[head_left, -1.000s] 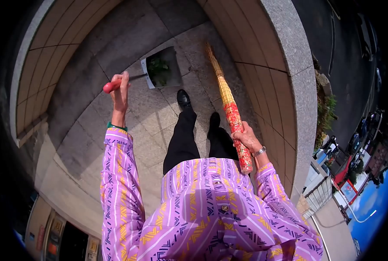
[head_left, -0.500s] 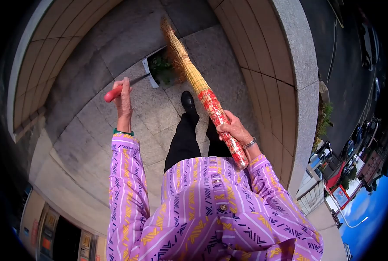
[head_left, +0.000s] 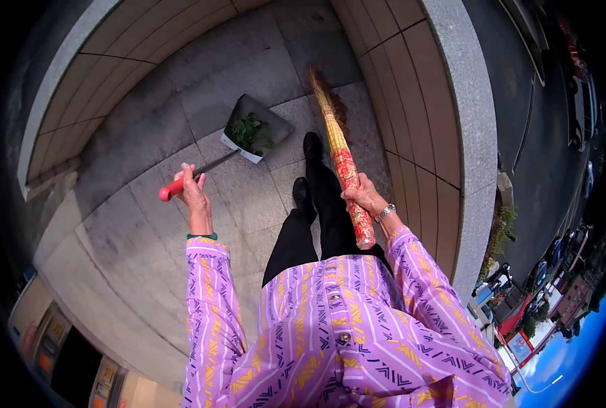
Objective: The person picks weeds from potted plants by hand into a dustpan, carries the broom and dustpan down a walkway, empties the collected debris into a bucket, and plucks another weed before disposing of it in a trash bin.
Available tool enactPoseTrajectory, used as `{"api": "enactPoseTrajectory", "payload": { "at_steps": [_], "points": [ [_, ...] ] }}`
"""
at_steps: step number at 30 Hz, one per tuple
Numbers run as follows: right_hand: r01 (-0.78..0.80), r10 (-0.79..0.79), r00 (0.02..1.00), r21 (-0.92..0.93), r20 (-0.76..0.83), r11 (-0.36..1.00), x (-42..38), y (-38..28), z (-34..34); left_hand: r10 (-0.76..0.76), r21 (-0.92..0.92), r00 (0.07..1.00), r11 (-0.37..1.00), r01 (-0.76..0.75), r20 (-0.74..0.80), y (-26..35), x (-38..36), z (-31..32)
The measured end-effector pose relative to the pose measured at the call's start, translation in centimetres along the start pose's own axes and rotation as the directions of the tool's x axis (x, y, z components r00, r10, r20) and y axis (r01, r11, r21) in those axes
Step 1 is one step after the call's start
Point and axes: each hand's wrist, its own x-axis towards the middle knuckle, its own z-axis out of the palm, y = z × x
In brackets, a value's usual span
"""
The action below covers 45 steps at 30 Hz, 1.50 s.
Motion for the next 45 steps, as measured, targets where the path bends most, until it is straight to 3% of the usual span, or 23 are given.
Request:
{"api": "enactPoseTrajectory", "payload": {
  "at_steps": [2, 8, 12, 18, 22, 26, 30, 35, 37, 38, 40, 42, 44, 45],
  "points": [
    [-0.014, 0.003, 0.992, 0.083, 0.127, 0.996, -0.2, -1.2, 0.6, -0.003, 0.001, 0.999, 1.000, 0.003, -0.041, 0.4, 0.2, 0.3],
    [0.068, -0.094, 0.983, 0.160, 0.160, 0.985, -0.2, -3.4, -2.2, -0.020, -0.028, 0.991, 0.999, 0.017, -0.134, 2.4, 1.2, 0.3],
    [0.210, -0.213, 0.977, 0.093, 0.021, 0.973, 2.5, -5.9, -5.0, 0.003, -0.052, 0.983, 0.999, -0.013, -0.185, 3.6, 1.3, 0.7],
    [0.108, -0.102, 0.994, 0.173, -0.040, 0.979, 7.8, -11.9, -9.0, 0.073, -0.045, 0.983, 0.996, -0.082, -0.168, 5.0, 1.9, 1.2],
    [0.054, -0.047, 0.995, 0.081, -0.090, 0.995, 8.5, -9.5, -4.8, 0.058, 0.066, 0.994, 0.996, -0.052, -0.090, 4.6, 2.1, 1.4],
    [-0.046, 0.039, 0.993, 0.059, 0.111, 0.997, 6.2, -3.4, 1.6, 0.075, 0.094, 0.996, 0.993, -0.070, -0.055, 2.5, 2.2, 0.4],
    [-0.069, -0.003, 0.958, 0.242, 0.287, 0.968, 0.9, -3.5, 0.7, 0.051, 0.111, 0.996, 0.993, -0.043, -0.072, 2.6, 1.4, 1.2],
    [-0.003, -0.026, 0.993, 0.242, 0.115, 0.970, -2.3, -7.4, -6.0, 0.020, 0.065, 0.992, 0.998, -0.012, -0.126, 3.2, -0.1, 1.8],
    [0.108, -0.109, 0.994, 0.213, -0.007, 0.971, -0.2, -8.7, -8.4, 0.005, 0.077, 0.990, 0.997, 0.006, -0.142, 3.4, 0.0, 1.4],
    [0.132, -0.123, 0.991, 0.189, -0.058, 0.973, 2.3, -7.1, -6.1, 0.003, 0.079, 0.989, 0.997, 0.009, -0.149, 1.2, 1.7, -2.9],
    [0.213, -0.184, 0.967, 0.163, -0.177, 0.963, 5.5, -9.0, -7.5, -0.014, 0.037, 0.981, 0.999, 0.022, -0.193, 1.1, 1.2, -4.1],
    [0.147, -0.105, 0.966, 0.171, -0.236, 0.974, 9.5, -11.9, -8.6, -0.013, 0.026, 0.979, 0.999, 0.019, -0.205, 1.2, 1.2, -5.0],
    [0.040, -0.026, 0.957, 0.043, -0.288, 0.998, 13.3, -15.1, -8.4, -0.033, 0.024, 0.970, 0.999, 0.040, -0.240, 1.5, 1.5, -5.3],
    [0.030, -0.066, 0.951, -0.122, -0.302, 0.992, 16.7, -14.3, -8.9, -0.034, 0.025, 0.967, 0.999, 0.042, -0.253, 1.8, 1.1, -4.5]
  ]
}}
